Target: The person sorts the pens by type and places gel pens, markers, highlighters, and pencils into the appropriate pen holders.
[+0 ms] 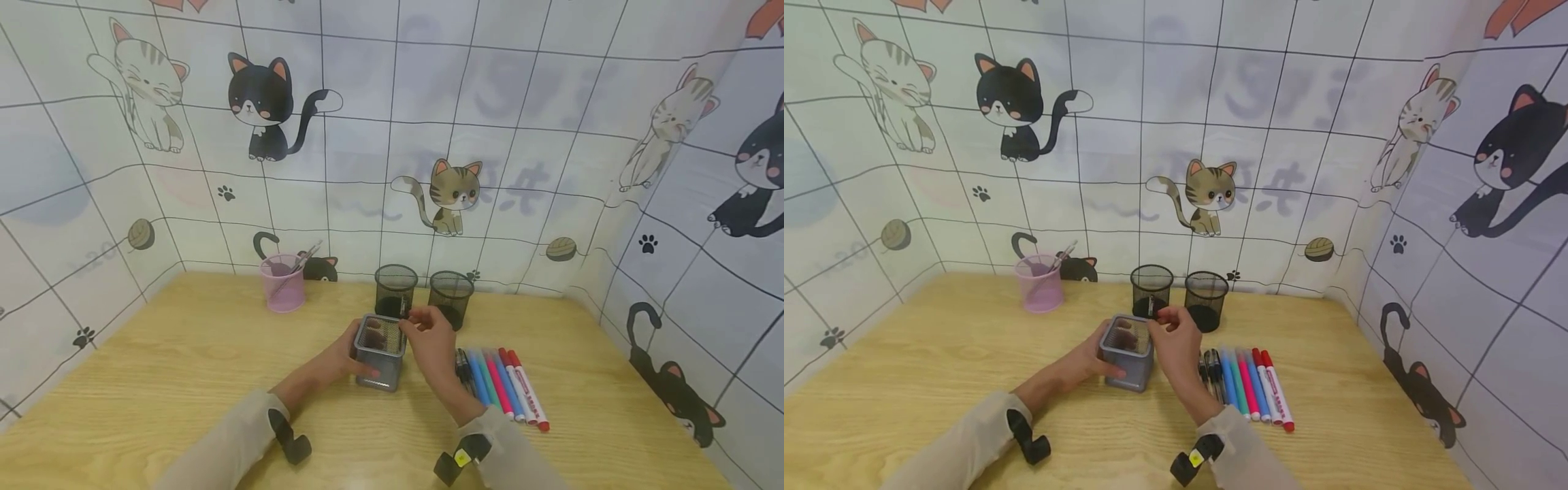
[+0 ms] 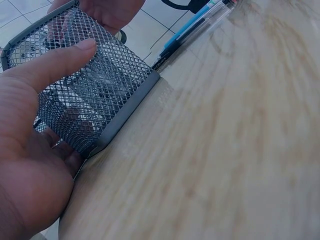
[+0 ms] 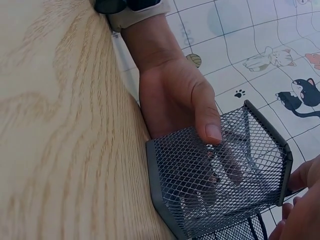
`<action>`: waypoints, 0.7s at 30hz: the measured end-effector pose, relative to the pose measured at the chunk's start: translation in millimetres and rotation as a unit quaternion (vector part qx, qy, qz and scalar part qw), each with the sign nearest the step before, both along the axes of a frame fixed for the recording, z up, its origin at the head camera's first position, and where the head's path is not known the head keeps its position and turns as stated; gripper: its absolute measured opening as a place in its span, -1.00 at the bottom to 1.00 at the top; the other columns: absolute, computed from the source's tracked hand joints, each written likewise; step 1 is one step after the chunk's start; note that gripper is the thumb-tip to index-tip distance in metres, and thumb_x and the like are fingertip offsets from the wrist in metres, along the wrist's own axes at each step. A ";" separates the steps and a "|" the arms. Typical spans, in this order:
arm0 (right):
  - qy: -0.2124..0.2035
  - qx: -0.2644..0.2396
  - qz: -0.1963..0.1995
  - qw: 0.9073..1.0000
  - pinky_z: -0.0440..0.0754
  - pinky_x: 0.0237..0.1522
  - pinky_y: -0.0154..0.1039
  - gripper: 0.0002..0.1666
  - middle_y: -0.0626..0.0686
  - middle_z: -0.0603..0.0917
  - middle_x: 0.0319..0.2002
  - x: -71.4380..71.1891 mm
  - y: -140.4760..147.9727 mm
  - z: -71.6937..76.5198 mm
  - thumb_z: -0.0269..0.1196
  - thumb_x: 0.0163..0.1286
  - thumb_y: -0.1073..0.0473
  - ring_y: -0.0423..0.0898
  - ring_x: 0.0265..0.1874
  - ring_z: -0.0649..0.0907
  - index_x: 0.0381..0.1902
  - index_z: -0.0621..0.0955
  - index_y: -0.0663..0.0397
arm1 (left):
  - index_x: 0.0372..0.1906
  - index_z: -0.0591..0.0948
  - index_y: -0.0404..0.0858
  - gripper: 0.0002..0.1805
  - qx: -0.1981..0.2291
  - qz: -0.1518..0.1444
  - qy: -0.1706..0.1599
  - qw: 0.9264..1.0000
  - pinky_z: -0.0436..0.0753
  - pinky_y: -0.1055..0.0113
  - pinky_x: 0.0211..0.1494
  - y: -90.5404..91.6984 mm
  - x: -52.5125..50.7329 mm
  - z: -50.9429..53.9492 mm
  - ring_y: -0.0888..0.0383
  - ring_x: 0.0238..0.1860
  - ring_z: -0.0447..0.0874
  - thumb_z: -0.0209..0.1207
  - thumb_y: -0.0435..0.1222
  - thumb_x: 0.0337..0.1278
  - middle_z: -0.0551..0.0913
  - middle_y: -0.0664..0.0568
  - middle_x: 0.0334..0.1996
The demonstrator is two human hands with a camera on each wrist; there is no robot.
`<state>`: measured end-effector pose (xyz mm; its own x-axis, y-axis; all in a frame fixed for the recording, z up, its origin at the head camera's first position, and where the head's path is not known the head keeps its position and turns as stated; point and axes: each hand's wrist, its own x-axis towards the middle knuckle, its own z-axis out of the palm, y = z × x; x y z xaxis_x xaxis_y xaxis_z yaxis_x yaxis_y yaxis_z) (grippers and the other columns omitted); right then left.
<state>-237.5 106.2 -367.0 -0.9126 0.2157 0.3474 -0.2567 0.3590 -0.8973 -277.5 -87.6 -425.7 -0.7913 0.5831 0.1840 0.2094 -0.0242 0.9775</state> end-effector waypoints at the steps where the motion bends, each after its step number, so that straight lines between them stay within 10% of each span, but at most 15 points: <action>1: 0.001 -0.002 0.003 1.000 0.49 -0.35 -0.20 -0.78 -0.06 0.62 -0.36 0.1 0.3 0.2 0.36 0.18 0.15 -0.08 -0.35 0.52 -0.21 0.63 0.05 | 0.35 0.12 -0.21 -0.01 -0.002 0.001 0.000 1.000 0.24 0.14 0.32 0.0 0.4 0.5 -0.08 0.24 0.31 0.44 -0.48 -0.23 0.37 -0.19 0.22; 21: -0.006 0.051 0.054 0.997 0.26 -0.70 -0.36 -0.60 -0.03 0.44 -0.54 -21.5 -9.9 8.8 0.37 0.21 0.01 -0.22 -0.75 0.28 -0.08 0.69 0.15 | 0.36 0.10 -0.14 0.02 -0.013 0.009 -0.016 1.000 0.09 0.09 0.37 -1.4 -0.9 -0.2 0.01 0.25 0.26 0.47 -0.43 -0.23 0.34 -0.10 0.24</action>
<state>-259.0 96.3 -358.3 -0.9328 0.0789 0.3517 -0.2889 0.4197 -0.8605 -278.4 -89.0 -425.9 -0.8073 0.5722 0.1441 0.1790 0.0047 0.9838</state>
